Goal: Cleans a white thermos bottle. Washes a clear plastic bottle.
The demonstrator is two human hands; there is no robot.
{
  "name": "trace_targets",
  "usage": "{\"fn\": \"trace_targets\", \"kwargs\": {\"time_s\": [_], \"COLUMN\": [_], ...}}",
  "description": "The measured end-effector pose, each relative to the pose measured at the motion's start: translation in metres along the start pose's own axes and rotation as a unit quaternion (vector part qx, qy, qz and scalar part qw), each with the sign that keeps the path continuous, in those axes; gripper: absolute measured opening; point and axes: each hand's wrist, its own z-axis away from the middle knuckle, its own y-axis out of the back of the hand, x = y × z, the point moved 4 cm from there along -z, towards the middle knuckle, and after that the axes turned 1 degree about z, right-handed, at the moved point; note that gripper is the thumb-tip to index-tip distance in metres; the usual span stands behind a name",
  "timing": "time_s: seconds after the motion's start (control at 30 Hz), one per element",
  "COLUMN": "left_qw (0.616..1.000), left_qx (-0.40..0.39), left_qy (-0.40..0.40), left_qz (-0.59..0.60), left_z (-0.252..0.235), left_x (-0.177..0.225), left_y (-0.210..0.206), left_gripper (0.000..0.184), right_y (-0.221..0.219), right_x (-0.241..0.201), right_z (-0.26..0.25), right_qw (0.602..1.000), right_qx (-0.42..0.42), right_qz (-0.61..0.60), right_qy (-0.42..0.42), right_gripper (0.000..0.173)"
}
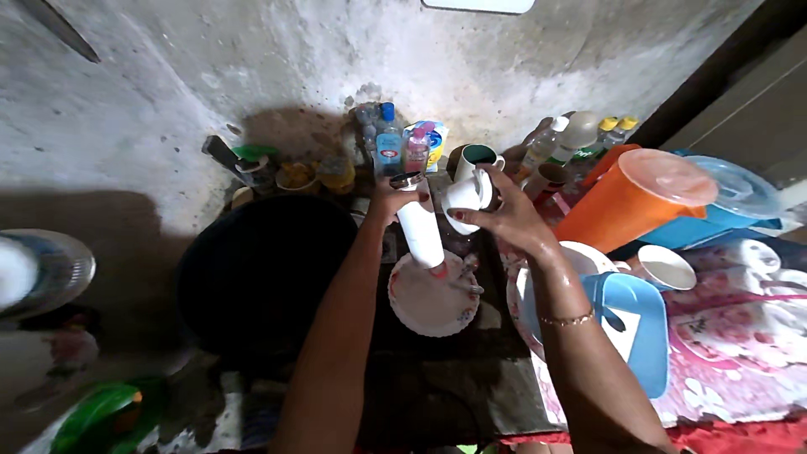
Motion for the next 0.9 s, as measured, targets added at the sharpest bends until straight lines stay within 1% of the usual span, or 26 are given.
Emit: {"fn": "trace_targets", "kwargs": {"time_s": [0.1,0.23,0.3,0.37,0.43,0.47,0.53,0.6,0.67,0.73,0.8,0.87,0.9], "left_qw": [1.000,0.998,0.997,0.995,0.994,0.993,0.991,0.984,0.977,0.971,0.968,0.968,0.967], "left_qx": [-0.015,-0.043,-0.051,-0.057,-0.058,-0.056,-0.047,-0.033,-0.018,-0.013,-0.006,-0.001,0.000], "left_qy": [-0.009,-0.038,-0.039,-0.026,-0.023,-0.037,-0.097,-0.171,-0.214,-0.239,-0.250,-0.245,-0.241], "left_qz": [-0.002,0.016,0.044,0.076,0.095,0.095,0.077,0.047,0.001,-0.023,-0.038,-0.062,-0.078], "left_z": [0.013,0.031,0.039,0.046,0.050,0.051,0.055,0.060,0.068,0.077,0.083,0.088,0.090], "left_x": [0.001,0.000,-0.001,-0.002,-0.003,-0.003,-0.002,0.001,0.006,0.012,0.016,0.019,0.021], "left_y": [-0.012,-0.026,-0.031,-0.034,-0.036,-0.037,-0.040,-0.043,-0.045,-0.046,-0.046,-0.045,-0.045], "left_gripper": [0.087,0.085,0.084,0.084,0.085,0.086,0.094,0.108,0.123,0.132,0.132,0.132,0.132], "right_y": [0.009,0.016,0.016,0.012,0.007,0.005,0.004,0.005,0.006,0.007,0.009,0.008,0.007], "right_x": [-0.010,-0.022,-0.032,-0.044,-0.045,-0.043,-0.043,-0.045,-0.049,-0.053,-0.058,-0.054,-0.052], "right_z": [-0.025,-0.050,-0.043,-0.023,-0.019,-0.020,-0.016,-0.007,-0.001,0.002,-0.003,-0.025,-0.032], "right_qw": [0.999,0.997,0.997,0.997,0.997,0.997,0.996,0.991,0.987,0.984,0.982,0.977,0.974], "right_qx": [0.001,-0.012,-0.013,-0.008,-0.016,-0.021,-0.028,-0.036,-0.054,-0.069,-0.088,-0.134,-0.146], "right_qz": [0.015,0.070,0.074,0.065,0.064,0.066,0.086,0.120,0.141,0.149,0.152,0.156,0.165], "right_qy": [0.046,0.038,0.036,0.037,0.034,0.030,0.026,0.042,0.059,0.066,0.065,0.055,0.053], "right_gripper": [0.089,0.093,0.093,0.095,0.095,0.095,0.098,0.103,0.107,0.109,0.103,0.095,0.093]}}
